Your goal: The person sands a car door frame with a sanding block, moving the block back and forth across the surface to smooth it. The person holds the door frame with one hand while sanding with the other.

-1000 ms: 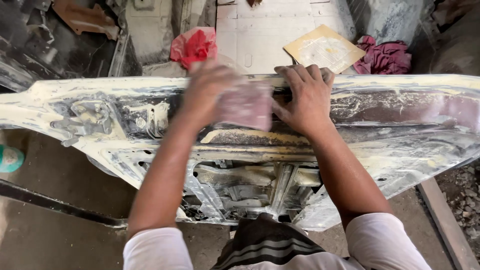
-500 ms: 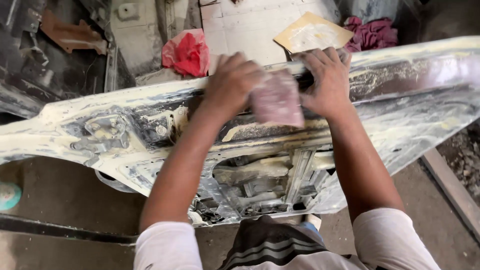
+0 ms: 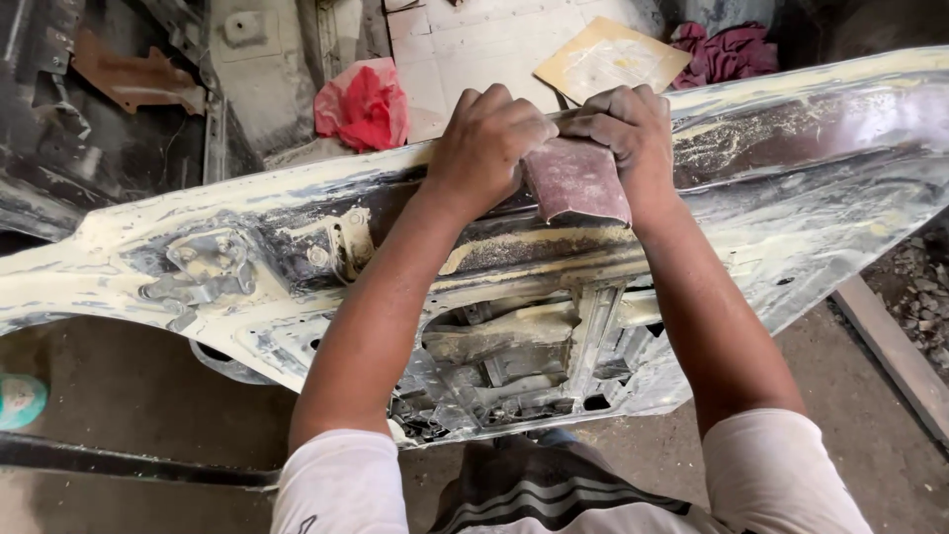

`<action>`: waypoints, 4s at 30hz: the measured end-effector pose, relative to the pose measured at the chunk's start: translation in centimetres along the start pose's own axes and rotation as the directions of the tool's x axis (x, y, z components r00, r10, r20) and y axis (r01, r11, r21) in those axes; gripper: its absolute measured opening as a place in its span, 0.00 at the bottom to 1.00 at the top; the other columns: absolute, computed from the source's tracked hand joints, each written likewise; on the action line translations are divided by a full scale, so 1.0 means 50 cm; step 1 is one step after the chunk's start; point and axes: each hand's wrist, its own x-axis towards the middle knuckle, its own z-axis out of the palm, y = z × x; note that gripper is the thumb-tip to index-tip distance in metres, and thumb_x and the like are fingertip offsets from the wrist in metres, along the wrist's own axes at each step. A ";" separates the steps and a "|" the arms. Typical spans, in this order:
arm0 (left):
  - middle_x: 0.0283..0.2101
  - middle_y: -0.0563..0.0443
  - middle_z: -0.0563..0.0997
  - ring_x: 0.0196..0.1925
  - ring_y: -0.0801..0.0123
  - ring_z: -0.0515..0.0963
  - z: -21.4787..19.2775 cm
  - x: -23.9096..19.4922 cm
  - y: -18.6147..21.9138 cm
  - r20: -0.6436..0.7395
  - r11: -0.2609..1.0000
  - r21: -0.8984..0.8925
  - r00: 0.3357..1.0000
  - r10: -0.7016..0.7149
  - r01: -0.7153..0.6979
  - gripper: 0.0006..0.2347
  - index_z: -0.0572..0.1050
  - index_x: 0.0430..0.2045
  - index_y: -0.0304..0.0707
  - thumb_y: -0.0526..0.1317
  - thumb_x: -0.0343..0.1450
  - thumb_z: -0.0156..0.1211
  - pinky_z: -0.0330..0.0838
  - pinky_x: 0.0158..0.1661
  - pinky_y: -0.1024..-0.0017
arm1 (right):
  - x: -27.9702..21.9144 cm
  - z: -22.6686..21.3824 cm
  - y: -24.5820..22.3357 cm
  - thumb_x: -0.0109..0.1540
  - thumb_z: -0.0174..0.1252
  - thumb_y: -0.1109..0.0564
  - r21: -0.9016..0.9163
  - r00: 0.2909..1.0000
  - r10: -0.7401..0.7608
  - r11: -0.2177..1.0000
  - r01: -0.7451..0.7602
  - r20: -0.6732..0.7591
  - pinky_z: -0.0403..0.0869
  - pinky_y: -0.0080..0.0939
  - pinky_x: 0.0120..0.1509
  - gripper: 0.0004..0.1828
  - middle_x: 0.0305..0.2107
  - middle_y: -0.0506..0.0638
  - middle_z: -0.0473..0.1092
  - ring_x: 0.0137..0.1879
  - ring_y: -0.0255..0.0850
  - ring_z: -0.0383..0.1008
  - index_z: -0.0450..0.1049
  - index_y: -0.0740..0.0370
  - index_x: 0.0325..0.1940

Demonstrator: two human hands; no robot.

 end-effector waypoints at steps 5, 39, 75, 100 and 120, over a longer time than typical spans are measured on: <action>0.42 0.57 0.82 0.45 0.65 0.76 -0.042 -0.054 -0.012 0.025 0.995 0.052 0.996 -0.081 0.080 0.09 0.84 0.38 0.49 0.31 0.68 0.66 0.71 0.48 0.66 | 0.025 0.005 -0.042 0.61 0.73 0.46 -0.025 0.986 -0.145 0.989 0.147 0.084 0.63 0.41 0.58 0.16 0.45 0.38 0.73 0.49 0.37 0.67 0.83 0.44 0.52; 0.41 0.49 0.80 0.45 0.62 0.76 -0.059 -0.074 -0.027 -0.063 0.998 0.060 0.998 0.002 0.002 0.04 0.81 0.36 0.38 0.32 0.71 0.60 0.70 0.43 0.62 | 0.037 0.022 -0.087 0.71 0.62 0.51 -0.286 0.988 -0.142 0.946 0.156 0.069 0.60 0.37 0.50 0.06 0.43 0.34 0.77 0.46 0.34 0.65 0.85 0.41 0.48; 0.46 0.55 0.81 0.49 0.67 0.75 -0.194 -0.282 -0.169 0.007 0.932 0.358 0.998 0.067 -0.065 0.04 0.82 0.40 0.49 0.37 0.74 0.66 0.66 0.49 0.64 | 0.117 0.167 -0.304 0.67 0.66 0.48 -0.232 0.935 -0.350 0.906 0.355 0.064 0.60 0.34 0.41 0.07 0.39 0.37 0.75 0.39 0.34 0.63 0.83 0.45 0.49; 0.40 0.54 0.79 0.44 0.67 0.76 -0.032 -0.099 -0.062 -0.111 0.985 0.172 0.992 0.055 -0.035 0.04 0.81 0.35 0.42 0.34 0.71 0.61 0.67 0.43 0.65 | 0.048 0.023 -0.113 0.71 0.62 0.53 -0.321 0.979 -0.159 0.928 0.191 0.124 0.60 0.38 0.57 0.07 0.42 0.31 0.75 0.46 0.31 0.66 0.84 0.39 0.47; 0.43 0.59 0.82 0.49 0.65 0.75 -0.367 -0.398 -0.176 0.074 0.954 0.137 0.958 -0.278 0.267 0.08 0.85 0.40 0.47 0.33 0.70 0.64 0.64 0.50 0.64 | 0.146 0.249 -0.469 0.68 0.60 0.51 -0.019 0.926 -0.310 0.947 0.322 0.215 0.66 0.46 0.50 0.07 0.40 0.44 0.72 0.48 0.41 0.68 0.80 0.53 0.46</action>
